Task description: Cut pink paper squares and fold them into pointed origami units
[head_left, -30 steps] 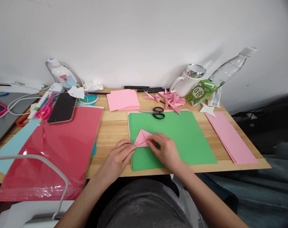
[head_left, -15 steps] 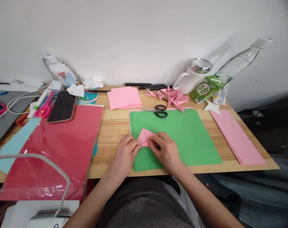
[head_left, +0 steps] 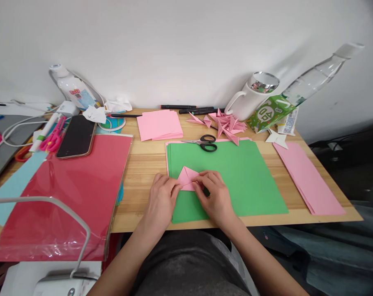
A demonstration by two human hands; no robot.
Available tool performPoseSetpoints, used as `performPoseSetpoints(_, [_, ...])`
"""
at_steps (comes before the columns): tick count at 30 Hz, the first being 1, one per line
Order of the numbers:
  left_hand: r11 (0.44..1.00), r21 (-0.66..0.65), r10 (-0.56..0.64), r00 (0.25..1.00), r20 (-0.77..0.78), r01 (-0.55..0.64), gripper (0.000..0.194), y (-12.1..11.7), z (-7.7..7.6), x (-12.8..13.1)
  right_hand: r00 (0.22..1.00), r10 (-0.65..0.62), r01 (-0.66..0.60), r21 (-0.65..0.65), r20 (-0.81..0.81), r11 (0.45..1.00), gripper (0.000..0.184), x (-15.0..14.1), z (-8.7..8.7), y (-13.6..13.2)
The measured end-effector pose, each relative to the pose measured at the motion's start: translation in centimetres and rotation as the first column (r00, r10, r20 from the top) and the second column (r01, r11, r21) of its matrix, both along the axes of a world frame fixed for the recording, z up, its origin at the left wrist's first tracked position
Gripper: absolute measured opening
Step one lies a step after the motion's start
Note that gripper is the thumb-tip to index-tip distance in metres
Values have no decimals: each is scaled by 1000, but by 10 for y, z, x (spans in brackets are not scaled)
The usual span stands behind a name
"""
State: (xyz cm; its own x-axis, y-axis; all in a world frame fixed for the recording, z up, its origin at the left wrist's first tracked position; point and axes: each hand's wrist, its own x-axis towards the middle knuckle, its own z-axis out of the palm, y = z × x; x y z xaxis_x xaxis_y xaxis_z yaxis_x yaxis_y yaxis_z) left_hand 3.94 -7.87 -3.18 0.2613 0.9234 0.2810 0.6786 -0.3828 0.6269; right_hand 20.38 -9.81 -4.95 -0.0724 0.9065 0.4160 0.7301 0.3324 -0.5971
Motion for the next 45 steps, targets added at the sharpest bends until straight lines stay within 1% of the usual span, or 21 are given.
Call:
performPoseSetpoints(3, [999,47,-8,1000,3,8,15,-4,-4,0,1000,-3,3,9,-2,1000,11,0,-2,-1])
performPoseSetpoints(7, [997,75,-26,1000,15,24,14,-7,-7,-1,1000,-7,7,23,8,1000,12,-1,-3,-2])
performPoseSetpoints(14, [993,105,-51,998,24,48,14,-6,-7,-3,999,-20,18,48,46,999,12,-4,-1,-2])
performPoseSetpoints(19, [995,100,-15,1000,18,13,13,-7,-7,0,997,-33,28,67,76,997,12,-5,-1,-3])
performPoseSetpoints(27, [997,64,39,999,16,-40,15,-8,-9,2,997,-44,39,78,70,996,15,-6,-1,-2])
performPoseSetpoints(31, [999,30,41,999,-23,-41,17,-8,-8,3,997,-42,39,54,62,998,16,-6,1,-2])
performPoseSetpoints(35, [1000,-12,8,998,-56,-9,10,-7,-7,3,997,-62,62,9,48,998,7,-5,4,-3])
performPoseSetpoints(37, [1000,-28,-14,996,-89,12,12,-6,-5,3,993,-94,94,5,73,996,4,-4,4,-4])
performPoseSetpoints(40, [998,-49,-47,988,-146,41,18,-4,-3,3,984,-118,117,21,131,993,9,-4,3,-5])
performPoseSetpoints(45, [996,-63,-82,969,-231,69,19,-1,-1,3,972,-139,130,58,190,990,14,-7,0,-5])
